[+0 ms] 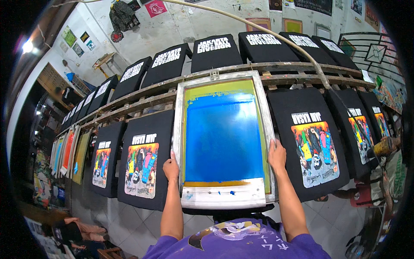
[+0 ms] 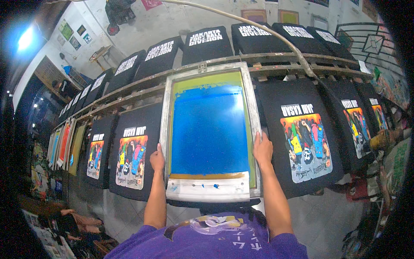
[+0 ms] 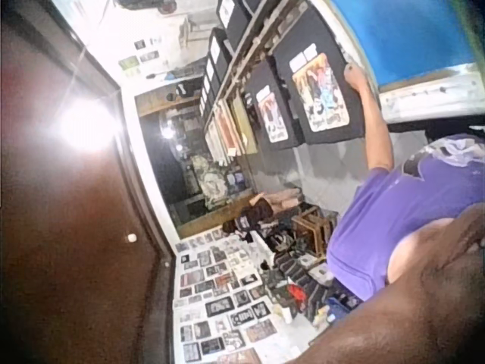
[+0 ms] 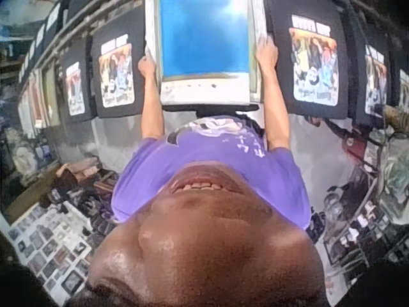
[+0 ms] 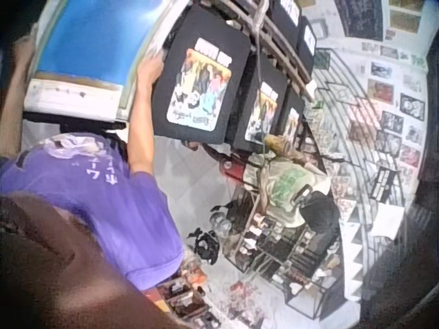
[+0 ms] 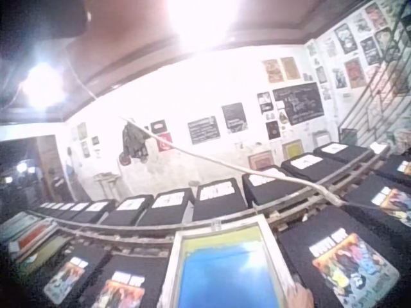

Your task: The person performs screen printing on a series of black t-shirts using a squeegee and a screen frame. They apply blue ink to the shirts, which are laid out on a multi-station printing table, and then lift the screen to reveal the printed design.

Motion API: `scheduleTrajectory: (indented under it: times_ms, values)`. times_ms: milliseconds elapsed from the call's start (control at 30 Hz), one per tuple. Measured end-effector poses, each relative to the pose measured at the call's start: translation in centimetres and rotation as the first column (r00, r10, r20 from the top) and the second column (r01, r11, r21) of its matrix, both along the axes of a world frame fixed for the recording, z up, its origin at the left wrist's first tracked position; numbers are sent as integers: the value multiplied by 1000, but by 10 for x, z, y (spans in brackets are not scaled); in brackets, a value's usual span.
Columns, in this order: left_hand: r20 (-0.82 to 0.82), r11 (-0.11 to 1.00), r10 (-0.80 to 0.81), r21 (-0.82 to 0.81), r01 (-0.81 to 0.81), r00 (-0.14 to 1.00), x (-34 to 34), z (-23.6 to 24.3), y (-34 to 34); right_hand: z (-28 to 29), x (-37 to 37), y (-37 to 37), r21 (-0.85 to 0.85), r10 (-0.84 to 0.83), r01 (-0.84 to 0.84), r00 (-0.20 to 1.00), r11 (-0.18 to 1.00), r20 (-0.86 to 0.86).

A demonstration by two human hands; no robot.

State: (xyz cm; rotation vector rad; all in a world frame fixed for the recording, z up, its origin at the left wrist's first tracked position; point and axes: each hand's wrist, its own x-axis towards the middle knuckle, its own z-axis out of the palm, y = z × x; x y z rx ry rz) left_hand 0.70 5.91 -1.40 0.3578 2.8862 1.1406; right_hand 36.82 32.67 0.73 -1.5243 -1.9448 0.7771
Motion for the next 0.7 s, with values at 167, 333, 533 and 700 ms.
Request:
scheduleTrajectory:
  times_ms: [167, 333, 533, 700]
  values:
    - [-17, 1000, -1, 13, 1, 1000, 2, 1, -4, -5, 0, -2, 4, -23, 23, 1000, 1000, -13]
    - [-3, 1000, 17, 16, -17, 1000, 1, 1, -4, -4, 1, -4, -3, -26, 26, 999, 1000, -46]
    - [-31, 1000, -2, 13, 2, 1000, 1, 1, -4, -1, -4, -6, -10, -61, 61, 997, 998, -36]
    - [-48, 1000, 14, 4, -14, 999, -1, -4, -3, -13, 0, -1, 21, -47, 47, 999, 999, -14]
